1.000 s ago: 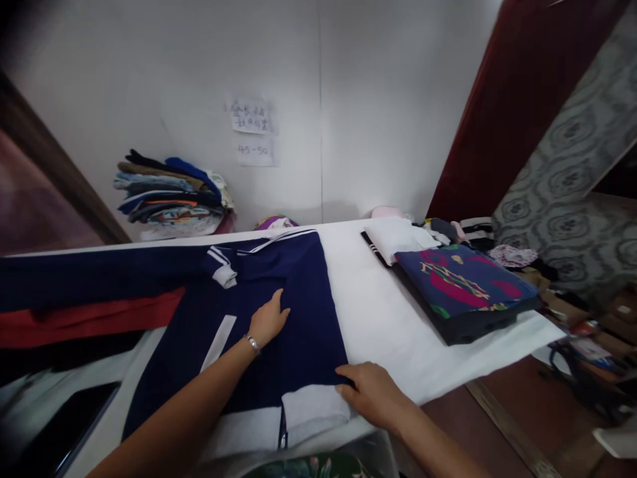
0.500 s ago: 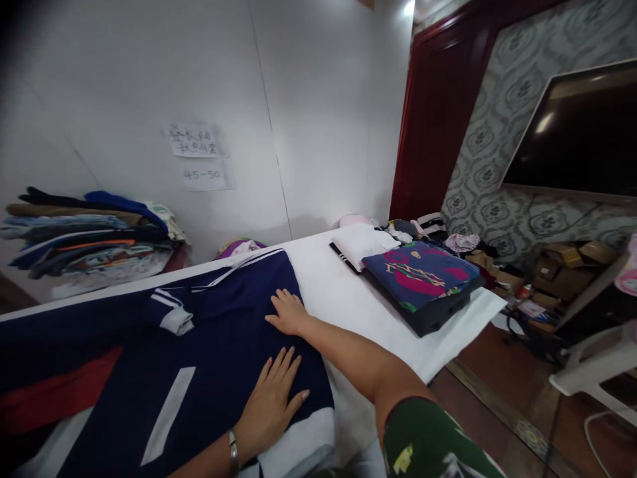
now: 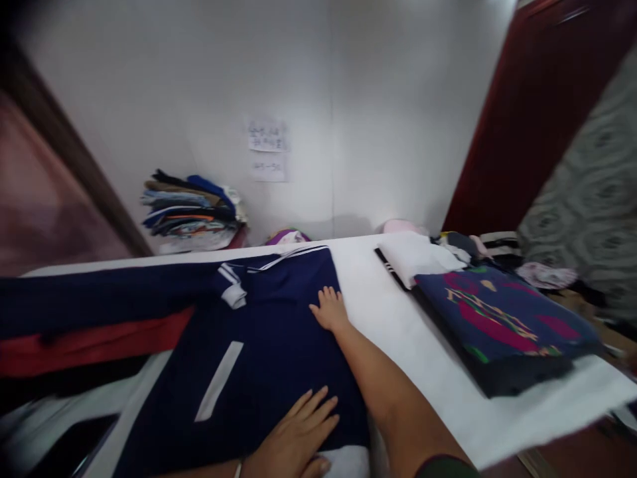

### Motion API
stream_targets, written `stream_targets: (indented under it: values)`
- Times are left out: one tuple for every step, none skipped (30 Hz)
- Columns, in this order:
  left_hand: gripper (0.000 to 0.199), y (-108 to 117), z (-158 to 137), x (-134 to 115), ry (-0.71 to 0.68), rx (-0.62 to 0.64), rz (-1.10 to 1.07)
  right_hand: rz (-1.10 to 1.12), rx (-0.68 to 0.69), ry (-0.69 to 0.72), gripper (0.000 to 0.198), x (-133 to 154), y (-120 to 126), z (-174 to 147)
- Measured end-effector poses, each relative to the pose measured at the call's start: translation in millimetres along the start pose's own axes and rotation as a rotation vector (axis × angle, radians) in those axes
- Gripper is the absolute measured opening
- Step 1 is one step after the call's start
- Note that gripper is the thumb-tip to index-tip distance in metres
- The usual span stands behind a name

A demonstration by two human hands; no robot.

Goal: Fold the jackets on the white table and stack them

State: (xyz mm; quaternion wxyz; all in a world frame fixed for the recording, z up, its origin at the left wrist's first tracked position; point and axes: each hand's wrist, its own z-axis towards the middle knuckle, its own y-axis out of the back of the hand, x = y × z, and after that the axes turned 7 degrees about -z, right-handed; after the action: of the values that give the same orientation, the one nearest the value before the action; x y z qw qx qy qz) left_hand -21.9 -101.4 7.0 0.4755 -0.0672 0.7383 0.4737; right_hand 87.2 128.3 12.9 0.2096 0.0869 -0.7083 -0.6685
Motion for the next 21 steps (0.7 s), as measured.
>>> stream_targets:
  values:
    - [0.059, 8.2, -2.5, -2.9, -0.030, 0.016, -0.030, -0.021, -0.004, -0.002, 0.072, -0.7, -1.9, 0.4]
    - [0.049, 20.2, -3.1, -4.6, -0.047, 0.000, -0.056, -0.044, -0.005, -0.005, 0.071, -1.7, -4.3, 1.1]
    - [0.040, 36.1, -2.0, -4.2, -0.047, -0.035, -0.077, -0.068, -0.008, -0.006, 0.070, -2.8, -7.0, 2.0]
    - [0.035, 55.7, 0.2, -1.2, -0.011, -0.123, -0.086, -0.091, -0.013, -0.004, 0.070, -3.9, -9.9, 2.9]
    - [0.032, 78.5, 2.7, 4.5, 0.054, -0.245, -0.079, -0.113, -0.015, -0.003, 0.069, -5.0, -12.7, 3.8]
    - [0.029, 103.6, 4.7, 12.7, 0.134, -0.383, -0.041, -0.131, -0.017, -0.003, 0.068, -5.9, -15.2, 4.4]
    - [0.029, 129.8, 5.5, 22.8, 0.223, -0.522, 0.020, -0.145, -0.016, -0.005, 0.068, -6.6, -17.3, 4.8]
    - [0.028, 155.8, 4.8, 34.0, 0.323, -0.646, 0.096, -0.156, -0.012, -0.007, 0.068, -7.2, -18.9, 5.0]
    - [0.029, 180.1, 2.9, 45.4, 0.420, -0.758, 0.192, -0.165, -0.009, -0.011, 0.068, -7.6, -20.2, 5.0]
    - [0.030, 201.6, 0.1, 56.3, 0.512, -0.846, 0.289, -0.173, -0.008, -0.013, 0.068, -7.8, -21.1, 5.0]
    - [0.031, 219.2, -2.8, 66.1, 0.601, -0.919, 0.361, -0.178, -0.011, -0.012, 0.068, -8.0, -21.8, 5.0]
    - [0.034, 232.3, -5.0, 74.5, 0.676, -0.970, 0.417, -0.183, -0.015, -0.009, 0.068, -8.2, -22.3, 5.0]
    - [0.038, 240.7, -5.6, 81.5, 0.738, -1.001, 0.455, -0.186, -0.020, -0.006, 0.068, -8.4, -22.7, 5.1]
    - [0.043, 244.8, -4.5, 87.4, 0.784, -1.015, 0.474, -0.187, -0.024, -0.005, 0.068, -8.5, -23.1, 5.3]
    - [0.049, 245.4, -1.4, 92.4, 0.815, -1.016, 0.478, -0.185, -0.027, -0.004, 0.068, -8.5, -23.3, 5.5]
    - [0.055, 243.3, 3.1, 96.8, 0.842, -1.011, 0.466, -0.182, -0.028, -0.004, 0.068, -8.6, -23.4, 5.6]
    - [0.059, 239.8, 8.4, 100.8, 0.870, -1.004, 0.434, -0.179, -0.029, -0.006, 0.068, -8.5, -23.3, 5.7]
    - [0.063, 236.0, 13.7, 104.6, 0.905, -1.001, 0.388, -0.179, -0.029, -0.009, 0.068, -8.4, -23.0, 5.7]
    - [0.065, 232.9, 18.3, 108.2, 0.943, -1.001, 0.336, -0.180, -0.028, -0.011, 0.068, -8.1, -22.5, 5.7]
    - [0.064, 231.2, 21.6, 111.7, 0.980, -1.004, 0.287, -0.182, -0.026, -0.012, 0.068, -7.8, -21.9, 5.6]
    - [0.060, 231.4, 23.2, 114.9, 1.007, -1.006, 0.247, -0.184, -0.023, -0.014, 0.068, -7.4, -21.2, 5.5]
